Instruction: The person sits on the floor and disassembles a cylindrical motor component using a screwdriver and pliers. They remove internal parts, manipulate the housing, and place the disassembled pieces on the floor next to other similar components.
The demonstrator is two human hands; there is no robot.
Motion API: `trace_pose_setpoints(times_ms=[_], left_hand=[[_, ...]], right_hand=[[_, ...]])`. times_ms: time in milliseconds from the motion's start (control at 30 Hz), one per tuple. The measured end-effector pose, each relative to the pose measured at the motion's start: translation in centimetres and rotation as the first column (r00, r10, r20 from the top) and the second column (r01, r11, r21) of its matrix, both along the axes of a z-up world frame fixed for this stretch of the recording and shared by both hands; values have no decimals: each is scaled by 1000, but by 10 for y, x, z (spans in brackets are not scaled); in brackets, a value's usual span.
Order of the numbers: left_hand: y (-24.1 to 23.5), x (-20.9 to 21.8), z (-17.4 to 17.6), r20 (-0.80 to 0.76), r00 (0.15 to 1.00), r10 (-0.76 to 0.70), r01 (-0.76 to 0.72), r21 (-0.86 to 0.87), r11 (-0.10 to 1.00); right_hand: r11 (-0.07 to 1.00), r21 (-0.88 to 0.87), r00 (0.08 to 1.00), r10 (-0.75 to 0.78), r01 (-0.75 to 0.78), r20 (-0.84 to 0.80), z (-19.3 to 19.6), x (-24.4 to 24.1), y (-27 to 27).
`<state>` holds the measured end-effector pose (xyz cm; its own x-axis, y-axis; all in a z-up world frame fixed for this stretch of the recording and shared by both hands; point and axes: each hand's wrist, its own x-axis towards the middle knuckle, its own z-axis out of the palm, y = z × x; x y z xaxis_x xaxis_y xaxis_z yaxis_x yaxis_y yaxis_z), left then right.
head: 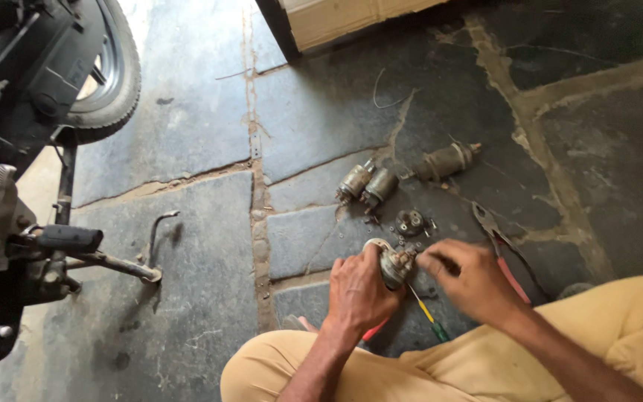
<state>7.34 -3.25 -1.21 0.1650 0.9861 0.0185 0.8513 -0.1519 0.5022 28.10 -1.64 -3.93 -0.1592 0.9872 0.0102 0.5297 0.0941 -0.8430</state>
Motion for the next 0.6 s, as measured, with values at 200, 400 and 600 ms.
trace_pose_setpoints(times_ms=[200,400,600], left_hand=[[3,4,-14,-30,999,-29,29,-16,999],[6,4,-18,42,999,-5,8,-64,998],[1,9,-5,106,993,53,-39,-125,991]], right_hand=[[995,98,995,25,-15,-94,-3,-25,3],[958,-261,993,-120,116,0,-12,-25,4],[995,-72,987,-76,66,-141,-39,-21,4]])
